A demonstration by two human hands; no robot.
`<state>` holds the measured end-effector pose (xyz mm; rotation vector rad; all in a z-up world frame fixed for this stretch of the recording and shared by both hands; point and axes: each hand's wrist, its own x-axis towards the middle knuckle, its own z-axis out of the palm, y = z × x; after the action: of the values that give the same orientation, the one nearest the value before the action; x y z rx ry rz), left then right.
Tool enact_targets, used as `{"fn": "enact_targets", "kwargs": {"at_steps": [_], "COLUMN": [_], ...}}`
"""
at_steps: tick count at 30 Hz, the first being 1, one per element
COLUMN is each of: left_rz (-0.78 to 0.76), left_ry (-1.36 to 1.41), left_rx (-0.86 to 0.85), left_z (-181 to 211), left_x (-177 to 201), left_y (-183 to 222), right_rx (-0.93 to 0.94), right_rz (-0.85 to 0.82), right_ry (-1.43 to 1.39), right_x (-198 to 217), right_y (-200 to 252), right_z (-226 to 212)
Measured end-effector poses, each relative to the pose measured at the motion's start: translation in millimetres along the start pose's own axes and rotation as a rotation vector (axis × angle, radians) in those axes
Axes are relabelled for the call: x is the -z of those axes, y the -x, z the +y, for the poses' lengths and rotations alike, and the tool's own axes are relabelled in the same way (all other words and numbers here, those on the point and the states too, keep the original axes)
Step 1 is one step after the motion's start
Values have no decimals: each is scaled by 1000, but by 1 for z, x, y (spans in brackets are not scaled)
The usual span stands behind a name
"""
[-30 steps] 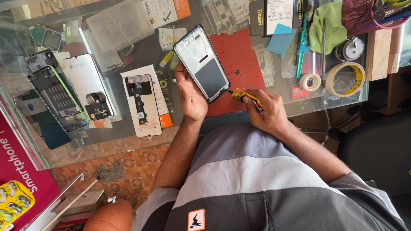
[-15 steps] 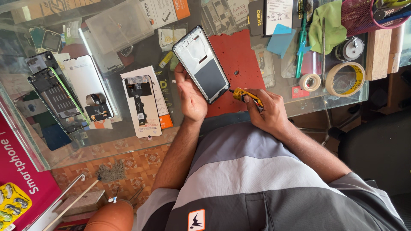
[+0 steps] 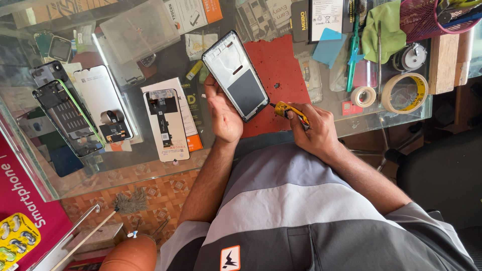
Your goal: The person removes a protective film from a smartphone display assembly and places it on the table. They then use a yellow utility knife to scrape adhesive residue from the edges of the phone's metal frame. Finally, the person picks up the display assembly and aligns it with the phone frame to test the fit.
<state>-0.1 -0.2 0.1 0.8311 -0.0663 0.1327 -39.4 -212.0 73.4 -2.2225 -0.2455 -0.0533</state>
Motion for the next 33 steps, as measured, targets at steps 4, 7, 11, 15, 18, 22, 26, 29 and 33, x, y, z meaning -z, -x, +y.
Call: {"fn": "enact_targets", "kwargs": {"at_steps": [4,7,11,15,18,22,26,29,33], "left_rz": [-2,9,11,15,11,4,13,14,22], "left_ry": [-2,-1,-13,-20,-23,-11,-18,-21,-24], "left_rx": [-9,-5,-3,5,1,0,8,-2,-2], "left_z": [0,0,1,3,3,3,3,1,0], "left_x": [0,-1,-2,-4,-5,-4,-4,-3,-1], "left_y": [0,0,-1,0,-1,-1,0,0,0], "right_rx": [-2,-6,9,-24,-14,-8,-5,-19,-16], "right_rz": [4,7,17,1,4,13,17,11,9], "right_ry": [-5,-3,4,-12,-8,-16,-9,-6,-8], "right_x": [0,0,1,1,2,2,2,2,2], "right_y": [0,0,-1,-1,-2,-2,-3,-4,-5], "right_z": [0,-1,-1,-2,-3,-3,-3,-4,-3]}}
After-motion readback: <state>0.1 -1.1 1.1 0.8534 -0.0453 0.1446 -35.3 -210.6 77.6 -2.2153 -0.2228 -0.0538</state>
